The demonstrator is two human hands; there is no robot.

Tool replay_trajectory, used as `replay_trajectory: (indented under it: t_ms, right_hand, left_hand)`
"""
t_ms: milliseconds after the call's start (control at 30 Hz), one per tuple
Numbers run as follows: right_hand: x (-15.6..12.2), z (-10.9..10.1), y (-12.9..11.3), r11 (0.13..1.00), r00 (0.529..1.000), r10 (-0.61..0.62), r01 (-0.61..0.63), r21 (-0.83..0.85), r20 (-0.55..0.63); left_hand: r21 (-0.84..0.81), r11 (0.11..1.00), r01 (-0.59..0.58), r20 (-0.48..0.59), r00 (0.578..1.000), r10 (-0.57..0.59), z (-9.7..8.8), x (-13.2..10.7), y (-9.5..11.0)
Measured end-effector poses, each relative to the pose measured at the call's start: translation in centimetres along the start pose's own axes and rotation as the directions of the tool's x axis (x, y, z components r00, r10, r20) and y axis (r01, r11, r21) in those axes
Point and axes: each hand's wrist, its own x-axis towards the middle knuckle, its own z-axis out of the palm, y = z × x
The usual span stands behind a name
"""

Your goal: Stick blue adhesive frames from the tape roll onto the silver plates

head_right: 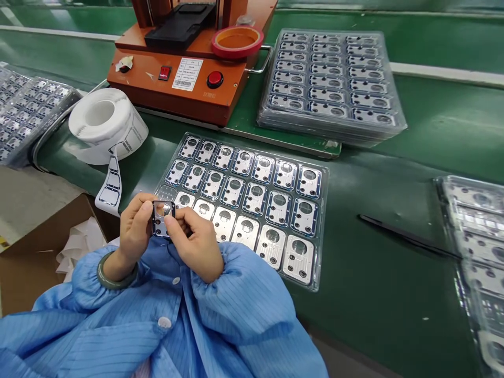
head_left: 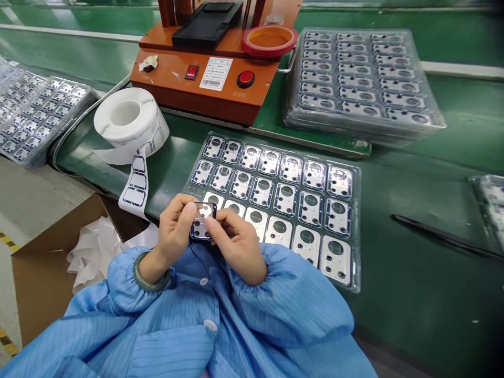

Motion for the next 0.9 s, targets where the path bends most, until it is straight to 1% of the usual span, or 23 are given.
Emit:
replay_trajectory:
  t_ms: [67,133,267,367,500,633,800,833,900]
  right_hand:
    - [0.0,0.0,-0.1,1.000,1.000,-0.010,0.010,-0.024,0.008]
    - [0.0,0.1,-0.3,0.999,1.000,-0.025,0.025,-0.044,0.015]
    - [0.1,0.2,-0.5,0.995,0.998,-0.063,0.064,-0.083,0.016]
    - [0.1,0.2,-0.3,0.990,0.997,-0.079,0.081,-0.114,0.019]
    - [0.0,0.2,0.0,0.989,0.996,-0.080,0.083,-0.124,0.024]
    - [0.0,0.0,-0.2,0.994,0.998,-0.049,0.051,-0.092,0.028]
    - [0.1,-0.1,-0.2,0.999,1.000,-0.007,0.009,-0.045,0.026]
    - [0.1,-0.1,-0.1,0.999,1.000,-0.001,0.002,-0.037,0.027]
    - [0.2,-0.1,0.0,1.000,1.000,0.007,-0.007,-0.027,0.025]
  left_hand:
    - [-0.063,0.998,0.009,0.066,0.998,-0.005,-0.2,0.2,0.0]
    - [-0.045,0.999,0.003,0.105,0.994,0.001,-0.3,0.4,0.2]
    - [0.066,0.997,-0.033,0.101,0.994,0.026,-0.4,0.7,0.6]
    - [0.089,0.996,-0.025,0.096,0.995,0.016,-0.5,0.9,0.7]
    - [0.061,0.997,0.040,0.097,0.994,-0.046,-0.7,1.0,0.6]
    - [0.016,0.992,0.124,0.123,0.985,-0.125,-1.1,1.1,0.6]
    - [-0.160,0.960,0.229,0.214,0.958,-0.192,-1.7,0.9,0.5]
    - [-0.170,0.955,0.243,0.218,0.954,-0.204,-1.8,0.8,0.4]
    - [-0.130,0.958,0.256,0.192,0.954,-0.229,-1.9,0.7,0.3]
